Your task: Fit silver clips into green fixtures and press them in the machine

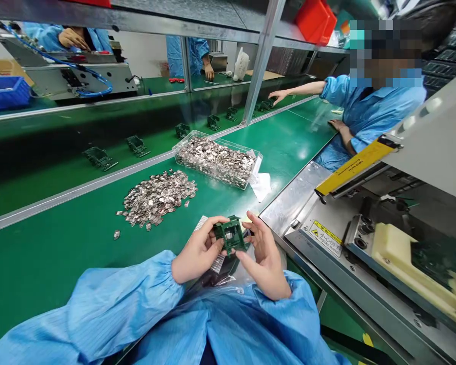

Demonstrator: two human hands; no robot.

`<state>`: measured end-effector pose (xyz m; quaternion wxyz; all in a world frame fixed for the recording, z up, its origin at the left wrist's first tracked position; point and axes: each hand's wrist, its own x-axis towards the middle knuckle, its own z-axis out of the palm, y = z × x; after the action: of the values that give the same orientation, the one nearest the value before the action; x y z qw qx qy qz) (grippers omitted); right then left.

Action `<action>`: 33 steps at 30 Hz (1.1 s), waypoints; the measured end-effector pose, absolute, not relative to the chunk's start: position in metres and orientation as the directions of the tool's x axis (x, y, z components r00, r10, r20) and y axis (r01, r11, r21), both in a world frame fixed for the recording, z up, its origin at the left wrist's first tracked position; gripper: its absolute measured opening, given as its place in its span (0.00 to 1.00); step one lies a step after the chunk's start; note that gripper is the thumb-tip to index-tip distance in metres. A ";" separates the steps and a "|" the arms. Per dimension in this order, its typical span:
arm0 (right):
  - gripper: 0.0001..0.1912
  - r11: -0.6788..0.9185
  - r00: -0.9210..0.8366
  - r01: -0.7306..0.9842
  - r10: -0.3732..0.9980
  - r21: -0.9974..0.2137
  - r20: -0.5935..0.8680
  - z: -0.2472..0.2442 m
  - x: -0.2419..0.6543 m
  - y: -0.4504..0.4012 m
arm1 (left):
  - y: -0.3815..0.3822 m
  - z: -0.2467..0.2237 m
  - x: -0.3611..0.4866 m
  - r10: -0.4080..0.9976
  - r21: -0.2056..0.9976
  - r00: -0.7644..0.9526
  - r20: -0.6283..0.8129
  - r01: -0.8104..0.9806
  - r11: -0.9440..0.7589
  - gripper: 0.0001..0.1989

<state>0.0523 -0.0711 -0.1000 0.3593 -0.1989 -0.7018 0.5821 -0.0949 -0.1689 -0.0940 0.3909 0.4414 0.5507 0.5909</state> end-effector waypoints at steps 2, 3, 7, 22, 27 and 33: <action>0.37 0.396 -0.725 -0.118 0.592 -0.911 0.352 -0.087 0.075 -0.068 | -0.173 -0.077 -0.089 0.981 0.997 -0.188 0.040 0.074 -0.027 0.17; 0.36 0.450 -0.742 -0.115 0.553 -0.886 0.378 -0.081 0.087 -0.067 | -0.173 -0.067 -0.086 0.994 0.994 -0.108 0.016 0.110 -0.005 0.18; 0.33 0.497 -0.685 -0.129 0.581 -0.858 0.439 -0.068 0.147 -0.062 | -0.148 -0.034 -0.077 0.966 0.980 0.257 -0.029 0.198 -0.023 0.29; 0.37 0.410 0.529 0.157 0.734 -0.899 0.426 -0.040 0.351 -0.016 | 0.086 0.002 0.137 0.842 0.805 0.436 0.318 0.346 -0.483 0.41; 0.37 0.409 0.282 0.326 0.819 -0.852 0.501 -0.025 0.351 0.027 | 0.069 0.005 0.101 0.876 0.895 0.284 0.390 0.109 -0.434 0.41; 0.35 0.368 -0.129 0.549 0.925 -0.751 0.358 -0.010 0.340 0.074 | -0.004 -0.019 -0.010 0.942 0.943 0.293 0.162 0.235 -0.235 0.29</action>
<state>0.3401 0.0736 -0.0103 0.4134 -0.5144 -0.7162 0.2271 -0.0101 -0.0045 -0.0189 0.4381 0.6744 0.4365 0.4035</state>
